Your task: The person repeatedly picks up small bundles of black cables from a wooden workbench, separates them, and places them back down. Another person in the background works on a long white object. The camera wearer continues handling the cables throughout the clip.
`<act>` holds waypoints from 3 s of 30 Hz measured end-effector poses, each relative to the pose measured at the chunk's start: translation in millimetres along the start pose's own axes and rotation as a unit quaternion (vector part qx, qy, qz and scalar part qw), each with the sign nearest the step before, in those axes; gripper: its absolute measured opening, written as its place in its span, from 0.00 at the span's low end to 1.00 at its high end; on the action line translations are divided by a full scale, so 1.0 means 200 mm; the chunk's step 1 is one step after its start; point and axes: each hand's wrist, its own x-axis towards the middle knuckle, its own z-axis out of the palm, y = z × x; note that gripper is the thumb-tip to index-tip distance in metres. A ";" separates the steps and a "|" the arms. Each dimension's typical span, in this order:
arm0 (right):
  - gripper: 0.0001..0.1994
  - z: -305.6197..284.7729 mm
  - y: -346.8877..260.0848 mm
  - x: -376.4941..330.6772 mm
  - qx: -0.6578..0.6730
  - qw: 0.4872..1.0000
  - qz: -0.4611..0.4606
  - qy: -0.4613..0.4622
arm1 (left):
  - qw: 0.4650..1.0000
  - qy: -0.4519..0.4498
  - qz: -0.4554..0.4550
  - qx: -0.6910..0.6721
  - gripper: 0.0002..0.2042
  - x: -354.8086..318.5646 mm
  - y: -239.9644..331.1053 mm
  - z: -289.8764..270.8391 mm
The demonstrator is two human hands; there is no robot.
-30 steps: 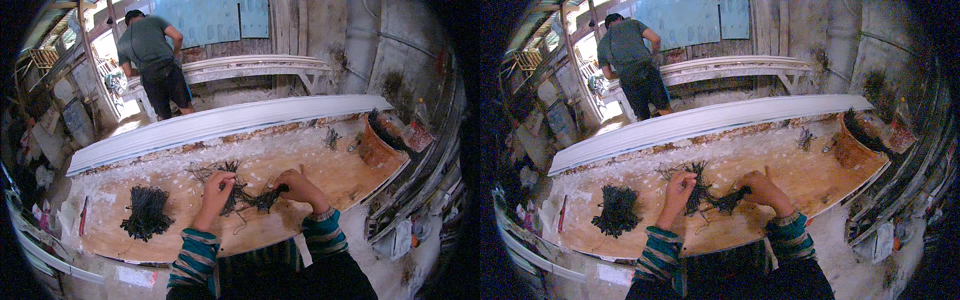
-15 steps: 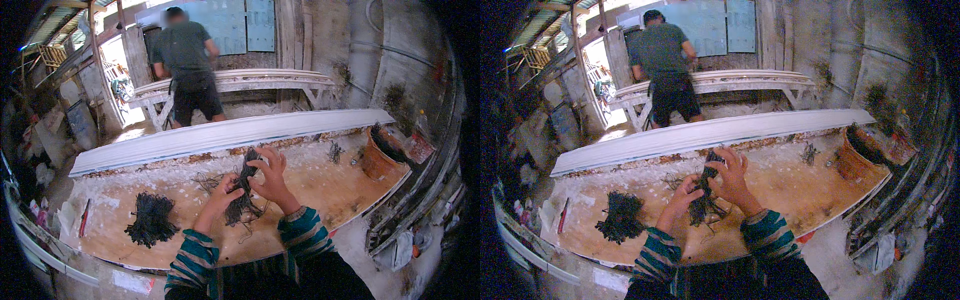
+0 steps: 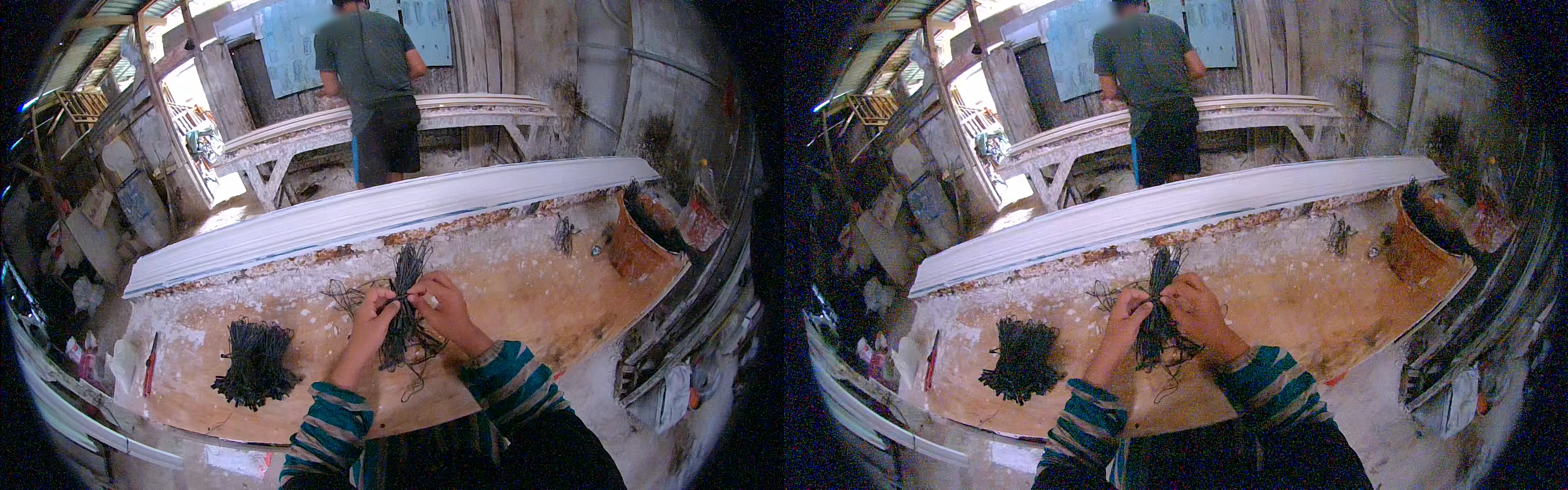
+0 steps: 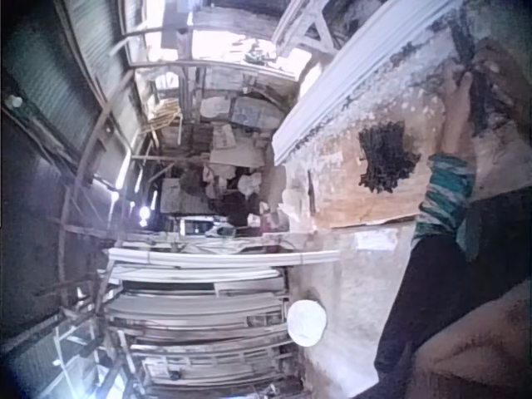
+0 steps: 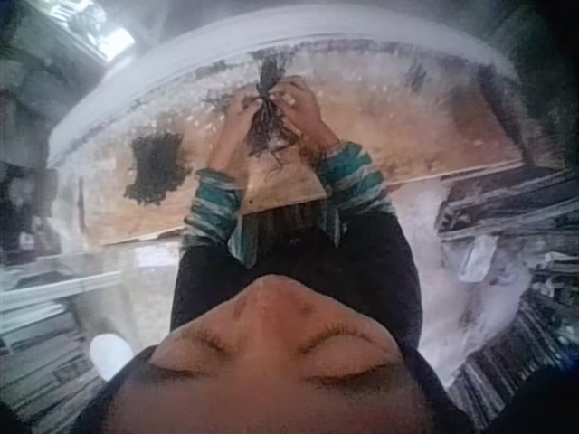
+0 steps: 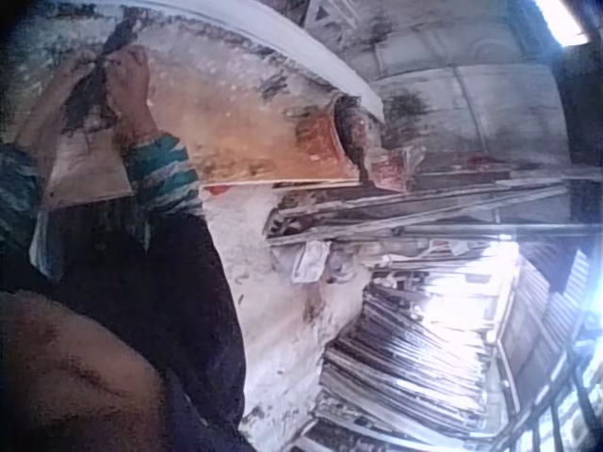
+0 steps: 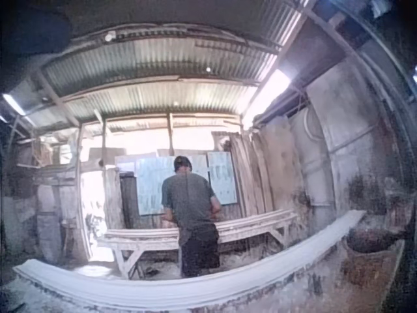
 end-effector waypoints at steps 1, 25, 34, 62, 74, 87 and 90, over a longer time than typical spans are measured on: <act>0.06 0.01 0.01 -0.01 -0.004 1.000 0.026 -0.009 | 0.999 0.002 0.024 0.037 0.08 0.00 0.00 0.00; 0.03 0.00 -0.03 0.00 0.025 0.999 -0.021 -0.018 | 0.969 0.056 0.156 0.184 0.09 -0.02 0.08 0.04; 0.03 -0.01 -0.04 0.00 -0.019 0.998 -0.007 -0.064 | 0.980 0.028 0.080 0.178 0.07 -0.01 0.07 0.00; 0.06 -0.03 -0.01 -0.01 0.114 0.983 0.100 -0.102 | 0.980 -0.131 -0.103 -0.112 0.04 -0.01 0.03 -0.08; 0.06 -0.05 -0.04 0.01 0.134 0.986 0.094 -0.041 | 0.964 -0.128 -0.096 -0.214 0.11 0.02 -0.06 -0.14; 0.02 -0.14 -0.10 0.04 0.398 0.897 0.190 -0.020 | 0.999 0.012 -0.002 -0.036 0.11 0.00 0.07 -0.01; 0.02 -0.14 -0.12 0.04 0.375 0.907 0.191 -0.022 | 0.998 -0.021 0.049 -0.040 0.16 -0.03 0.11 -0.02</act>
